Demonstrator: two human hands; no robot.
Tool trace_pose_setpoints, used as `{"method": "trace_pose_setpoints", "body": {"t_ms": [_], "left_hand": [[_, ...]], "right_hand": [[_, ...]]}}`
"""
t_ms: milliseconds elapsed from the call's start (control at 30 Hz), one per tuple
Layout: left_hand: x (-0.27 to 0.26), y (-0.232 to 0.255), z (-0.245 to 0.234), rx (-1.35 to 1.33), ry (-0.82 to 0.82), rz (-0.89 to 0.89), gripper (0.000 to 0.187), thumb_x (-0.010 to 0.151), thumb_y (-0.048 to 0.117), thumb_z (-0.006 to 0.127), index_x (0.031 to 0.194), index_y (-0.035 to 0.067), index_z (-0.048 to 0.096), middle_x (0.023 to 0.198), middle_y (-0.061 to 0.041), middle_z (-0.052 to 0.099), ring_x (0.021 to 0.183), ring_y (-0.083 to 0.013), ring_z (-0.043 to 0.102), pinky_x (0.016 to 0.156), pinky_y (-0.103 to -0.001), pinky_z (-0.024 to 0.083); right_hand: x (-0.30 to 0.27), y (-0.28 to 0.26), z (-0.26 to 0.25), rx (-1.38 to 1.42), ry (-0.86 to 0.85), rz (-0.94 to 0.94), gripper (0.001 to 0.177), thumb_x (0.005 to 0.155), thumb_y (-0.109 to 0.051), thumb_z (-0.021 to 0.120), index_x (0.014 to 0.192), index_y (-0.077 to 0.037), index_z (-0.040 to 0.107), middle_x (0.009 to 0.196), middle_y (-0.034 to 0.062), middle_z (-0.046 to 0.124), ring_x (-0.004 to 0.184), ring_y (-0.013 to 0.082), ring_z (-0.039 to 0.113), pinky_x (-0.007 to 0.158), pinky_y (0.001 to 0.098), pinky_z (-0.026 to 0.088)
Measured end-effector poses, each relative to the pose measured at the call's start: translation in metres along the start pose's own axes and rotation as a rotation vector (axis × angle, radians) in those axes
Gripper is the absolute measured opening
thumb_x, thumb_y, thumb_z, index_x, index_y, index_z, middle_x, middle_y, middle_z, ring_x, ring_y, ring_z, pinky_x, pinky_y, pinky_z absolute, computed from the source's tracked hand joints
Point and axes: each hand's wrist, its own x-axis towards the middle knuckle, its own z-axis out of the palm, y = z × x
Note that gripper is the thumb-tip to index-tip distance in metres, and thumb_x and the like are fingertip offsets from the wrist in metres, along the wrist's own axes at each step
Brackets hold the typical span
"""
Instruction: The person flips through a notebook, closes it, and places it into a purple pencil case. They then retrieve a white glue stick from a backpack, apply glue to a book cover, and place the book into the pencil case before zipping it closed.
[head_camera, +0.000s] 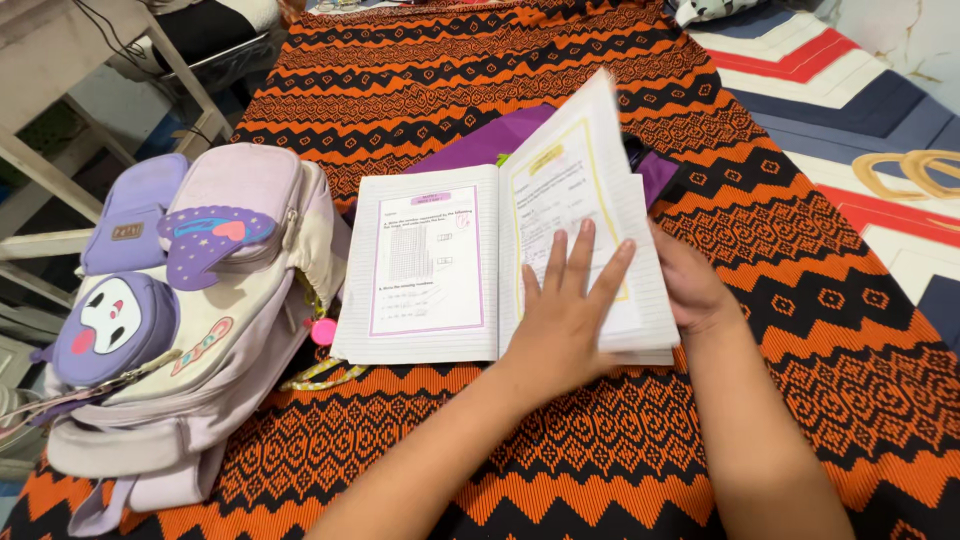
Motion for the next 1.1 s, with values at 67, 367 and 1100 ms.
{"method": "trace_pose_setpoints", "body": {"t_ms": [67, 367, 1100], "left_hand": [[0.002, -0.016, 0.000, -0.064, 0.163, -0.067, 0.092, 0.077, 0.007, 0.069, 0.159, 0.019, 0.028, 0.167, -0.024, 0.035, 0.142, -0.0402, 0.036, 0.116, -0.050, 0.032], [-0.020, -0.119, -0.115, 0.553, 0.584, -0.389, 0.075, 0.080, -0.004, 0.060, 0.152, 0.009, 0.049, 0.157, -0.025, 0.038, 0.146, -0.0421, 0.038, 0.114, -0.066, 0.020], [0.042, -0.036, 0.008, -0.799, 0.216, -0.400, 0.056, 0.093, 0.036, 0.071, 0.123, -0.011, 0.063, 0.112, -0.026, 0.070, 0.103, -0.0373, 0.069, 0.091, -0.041, 0.054]], "right_hand": [[0.002, 0.002, -0.004, -0.058, -0.223, -0.081, 0.047, 0.100, -0.031, 0.050, 0.136, -0.002, 0.056, 0.121, 0.0101, 0.071, 0.109, 0.0220, 0.066, 0.095, 0.0431, 0.055], [0.025, 0.009, -0.022, -1.124, 0.620, -0.174, 0.040, 0.093, -0.018, 0.067, 0.129, -0.001, 0.066, 0.107, 0.0131, 0.071, 0.093, 0.0234, 0.067, 0.084, 0.0342, 0.052], [-0.006, 0.017, 0.065, -0.399, -0.133, -0.194, 0.100, 0.096, -0.070, 0.038, 0.164, 0.000, 0.021, 0.168, 0.0179, 0.033, 0.153, 0.0226, 0.035, 0.122, 0.0362, 0.027]]}}
